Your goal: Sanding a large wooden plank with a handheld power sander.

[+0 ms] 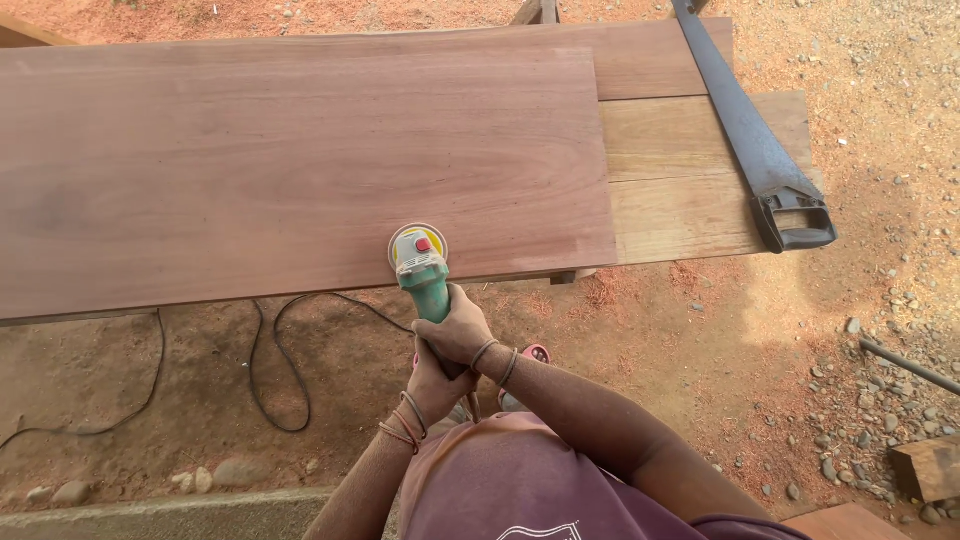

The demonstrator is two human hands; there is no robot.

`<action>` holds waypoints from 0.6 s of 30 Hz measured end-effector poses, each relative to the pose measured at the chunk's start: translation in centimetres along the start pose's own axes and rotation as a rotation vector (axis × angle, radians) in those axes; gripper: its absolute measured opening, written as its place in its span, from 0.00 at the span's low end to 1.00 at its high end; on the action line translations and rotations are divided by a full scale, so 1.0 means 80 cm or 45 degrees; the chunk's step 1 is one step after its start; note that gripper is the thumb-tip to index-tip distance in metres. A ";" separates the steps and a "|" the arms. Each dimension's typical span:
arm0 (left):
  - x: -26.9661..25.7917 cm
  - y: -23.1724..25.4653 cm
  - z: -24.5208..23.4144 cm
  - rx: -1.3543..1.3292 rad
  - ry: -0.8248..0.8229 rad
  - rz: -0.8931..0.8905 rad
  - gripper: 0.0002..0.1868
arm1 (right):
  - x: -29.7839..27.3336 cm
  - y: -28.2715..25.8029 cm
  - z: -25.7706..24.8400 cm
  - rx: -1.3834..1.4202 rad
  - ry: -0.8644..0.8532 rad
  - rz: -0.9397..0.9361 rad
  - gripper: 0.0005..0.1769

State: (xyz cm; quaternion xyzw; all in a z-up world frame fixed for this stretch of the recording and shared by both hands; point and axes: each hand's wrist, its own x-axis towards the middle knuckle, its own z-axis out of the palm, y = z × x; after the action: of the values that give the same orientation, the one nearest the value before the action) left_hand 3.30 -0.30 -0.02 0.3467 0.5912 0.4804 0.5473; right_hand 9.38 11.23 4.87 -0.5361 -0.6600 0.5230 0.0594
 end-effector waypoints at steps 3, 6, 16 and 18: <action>-0.003 0.033 0.005 0.220 -0.005 -0.204 0.47 | -0.005 0.000 -0.009 0.035 -0.036 0.055 0.42; 0.003 0.028 0.022 0.105 -0.109 -0.057 0.50 | -0.008 0.020 -0.020 0.069 0.039 0.024 0.40; 0.027 0.051 0.096 0.293 -0.255 -0.183 0.54 | -0.015 0.087 -0.087 0.123 0.215 0.056 0.40; 0.030 0.071 0.111 0.432 -0.307 -0.274 0.55 | -0.014 0.107 -0.100 0.067 0.299 0.112 0.40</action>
State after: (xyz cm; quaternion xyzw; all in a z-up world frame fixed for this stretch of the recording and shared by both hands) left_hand 10.97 5.30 5.19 0.4235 0.6275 0.2681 0.5958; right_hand 20.44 14.34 2.52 -0.6204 -0.6104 0.4758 0.1274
